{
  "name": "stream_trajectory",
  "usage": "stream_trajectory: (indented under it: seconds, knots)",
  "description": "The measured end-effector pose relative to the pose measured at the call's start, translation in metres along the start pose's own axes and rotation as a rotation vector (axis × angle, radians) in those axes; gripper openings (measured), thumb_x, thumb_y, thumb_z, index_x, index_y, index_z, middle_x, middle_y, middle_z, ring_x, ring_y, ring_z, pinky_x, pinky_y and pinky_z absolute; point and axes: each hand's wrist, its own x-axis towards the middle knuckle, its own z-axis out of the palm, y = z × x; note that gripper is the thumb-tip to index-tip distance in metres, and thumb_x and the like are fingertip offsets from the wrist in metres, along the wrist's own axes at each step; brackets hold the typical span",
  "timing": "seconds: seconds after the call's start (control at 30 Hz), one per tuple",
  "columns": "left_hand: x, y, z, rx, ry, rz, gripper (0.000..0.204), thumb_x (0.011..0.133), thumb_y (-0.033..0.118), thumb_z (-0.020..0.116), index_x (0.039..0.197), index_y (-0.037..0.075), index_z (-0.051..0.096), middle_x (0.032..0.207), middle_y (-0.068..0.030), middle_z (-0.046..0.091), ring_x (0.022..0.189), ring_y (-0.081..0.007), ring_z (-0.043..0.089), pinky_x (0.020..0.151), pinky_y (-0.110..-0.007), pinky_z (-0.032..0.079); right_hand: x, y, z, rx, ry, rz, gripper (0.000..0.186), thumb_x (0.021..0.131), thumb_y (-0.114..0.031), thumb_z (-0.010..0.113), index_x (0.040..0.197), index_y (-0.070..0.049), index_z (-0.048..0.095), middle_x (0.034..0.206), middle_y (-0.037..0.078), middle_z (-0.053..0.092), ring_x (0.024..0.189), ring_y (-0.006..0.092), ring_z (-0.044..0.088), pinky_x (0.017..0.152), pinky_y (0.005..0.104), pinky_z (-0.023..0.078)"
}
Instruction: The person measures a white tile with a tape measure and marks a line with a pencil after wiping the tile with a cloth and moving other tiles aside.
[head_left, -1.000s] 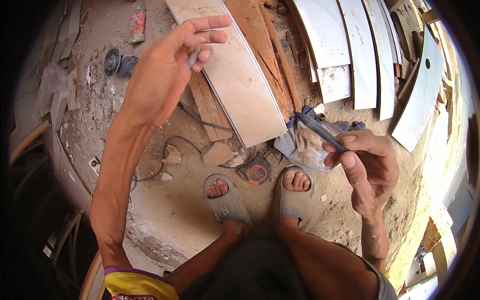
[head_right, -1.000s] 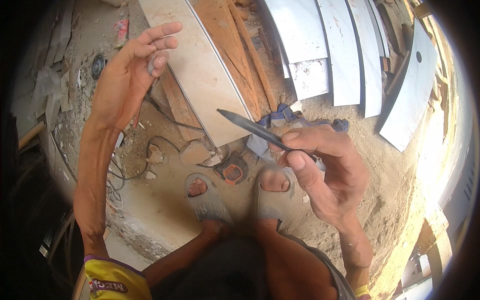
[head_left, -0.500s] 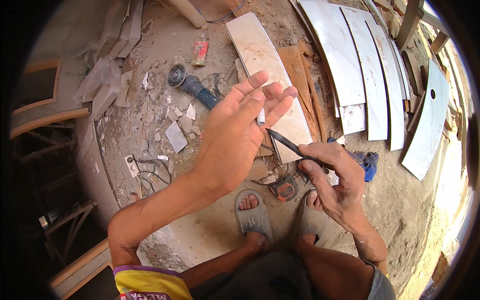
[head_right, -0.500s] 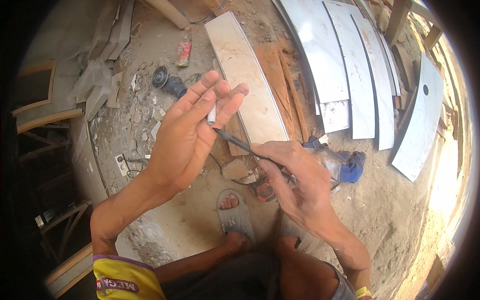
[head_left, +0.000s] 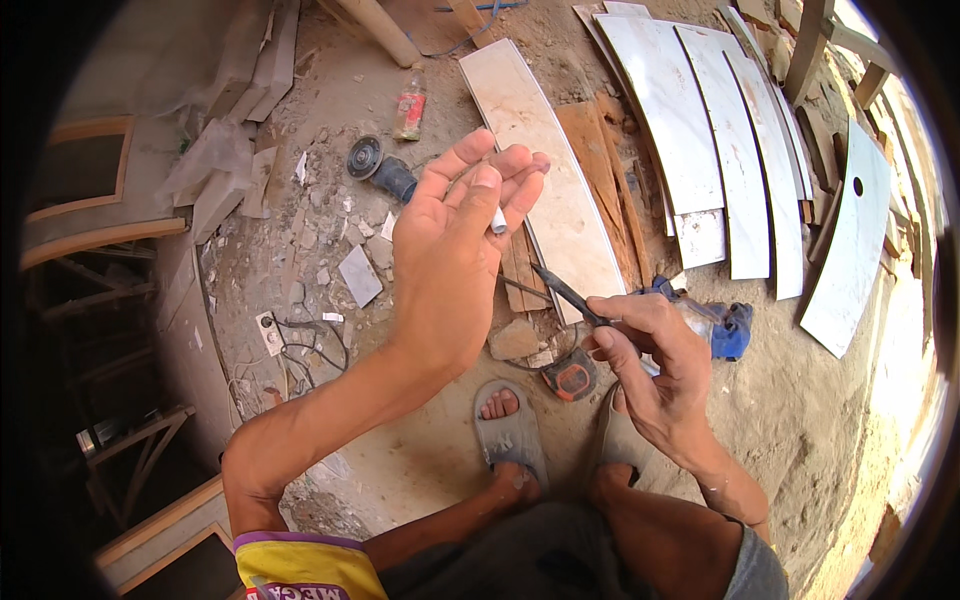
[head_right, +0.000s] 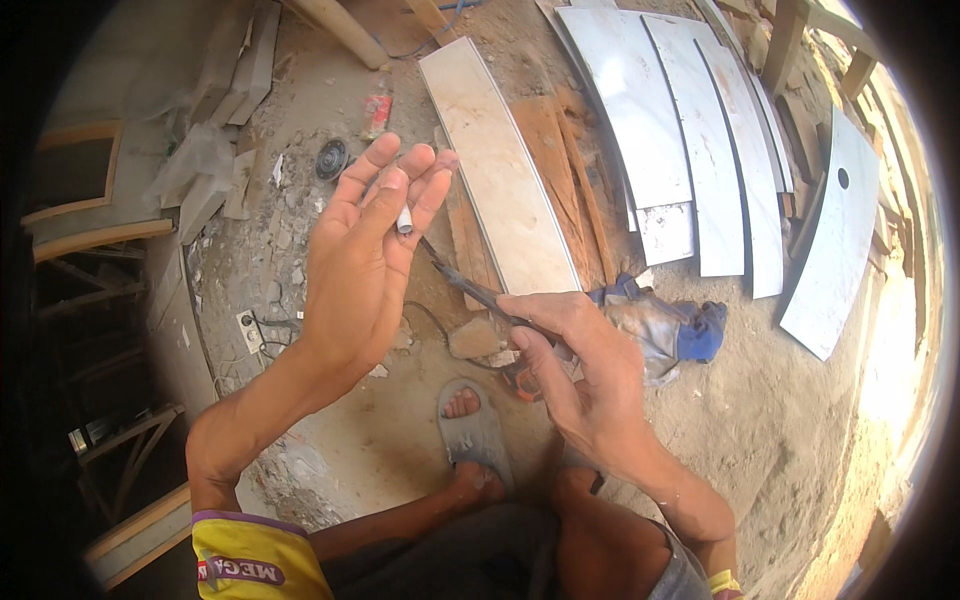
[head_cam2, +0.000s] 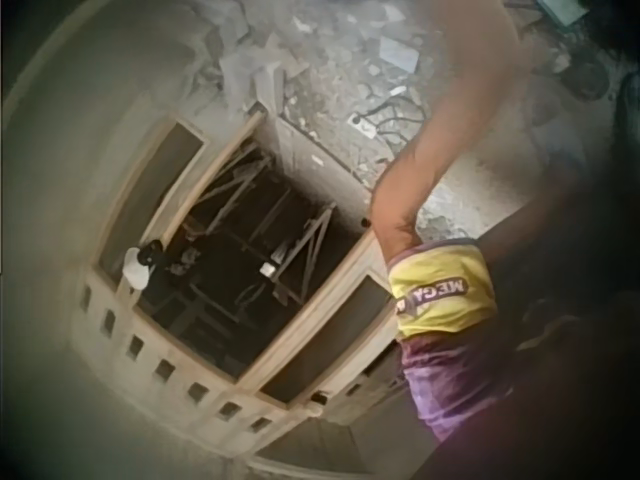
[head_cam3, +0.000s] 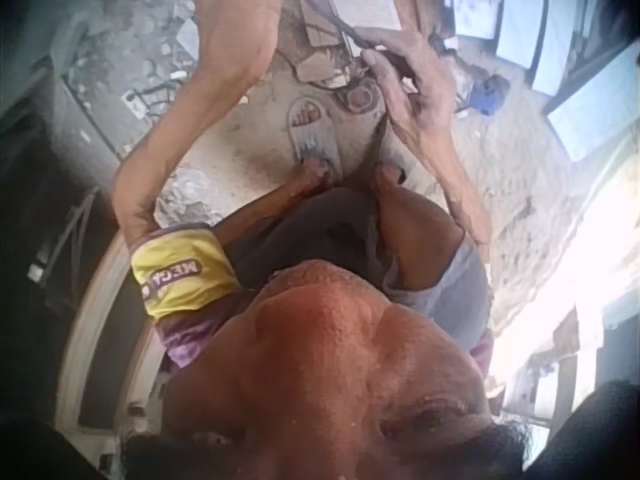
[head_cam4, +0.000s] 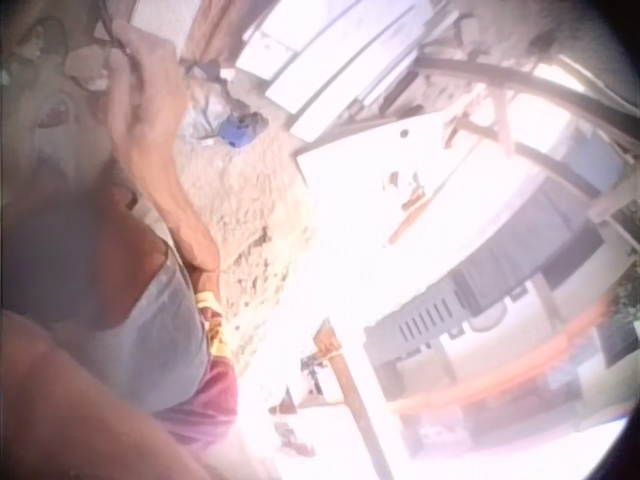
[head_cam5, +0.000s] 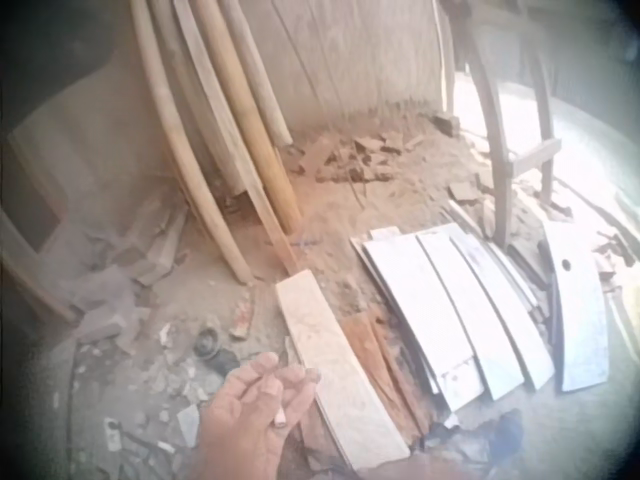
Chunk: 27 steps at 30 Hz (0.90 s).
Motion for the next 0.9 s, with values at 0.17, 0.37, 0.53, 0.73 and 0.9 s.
stream_trajectory:
  seconds: [0.17,0.37,0.53,0.73,0.9]
  knots:
    - [-0.011,-0.003,0.002,0.004,-0.022,-0.022,0.035,0.115,0.007,0.049,0.145,-0.008,0.039,0.135,-0.0218,0.06,0.134,-0.0296,0.063,0.124,-0.039,0.049,0.007,-0.01,0.002,0.055,-0.018,0.09,0.028,0.102,0.004,0.069,0.129,-0.001,0.073,0.108,0.011,0.073,0.087,0.0142,0.073,0.065,0.0277,0.059]
    - [-0.013,-0.004,0.006,0.019,-0.002,-0.007,0.034,0.115,0.008,0.049,0.144,-0.008,0.041,0.134,-0.0213,0.06,0.133,-0.0284,0.063,0.124,-0.038,0.049,0.003,0.0,0.003,0.046,-0.026,0.051,0.029,0.102,0.004,0.07,0.13,-0.001,0.073,0.108,0.01,0.073,0.082,0.0125,0.072,0.063,0.027,0.057]
    - [-0.013,-0.006,0.01,0.053,0.005,-0.008,0.033,0.115,0.009,0.05,0.143,-0.008,0.042,0.134,-0.0205,0.062,0.133,-0.0273,0.064,0.122,-0.037,0.05,0.0,-0.008,0.003,0.07,0.003,0.059,0.029,0.102,0.004,0.07,0.13,-0.002,0.073,0.107,0.011,0.073,0.083,0.0136,0.073,0.064,0.0275,0.056]
    - [-0.019,-0.009,0.013,0.127,-0.018,-0.007,0.034,0.115,0.01,0.053,0.142,-0.007,0.044,0.138,-0.0218,0.063,0.135,-0.0275,0.063,0.121,-0.038,0.05,0.002,0.004,0.006,0.05,0.02,0.012,0.026,0.103,0.001,0.07,0.129,-0.001,0.071,0.106,0.011,0.073,0.077,0.0117,0.071,0.062,0.0268,0.055]
    - [-0.029,-0.003,0.006,0.249,-0.075,-0.008,0.038,0.114,0.013,0.057,0.145,-0.006,0.049,0.15,-0.0235,0.061,0.142,-0.0295,0.06,0.122,-0.039,0.05,0.001,0.006,0.011,0.46,-0.042,0.391,0.026,0.106,-0.009,0.071,0.13,0.0,0.069,0.101,0.009,0.074,0.07,0.0085,0.061,0.061,0.0265,0.052]
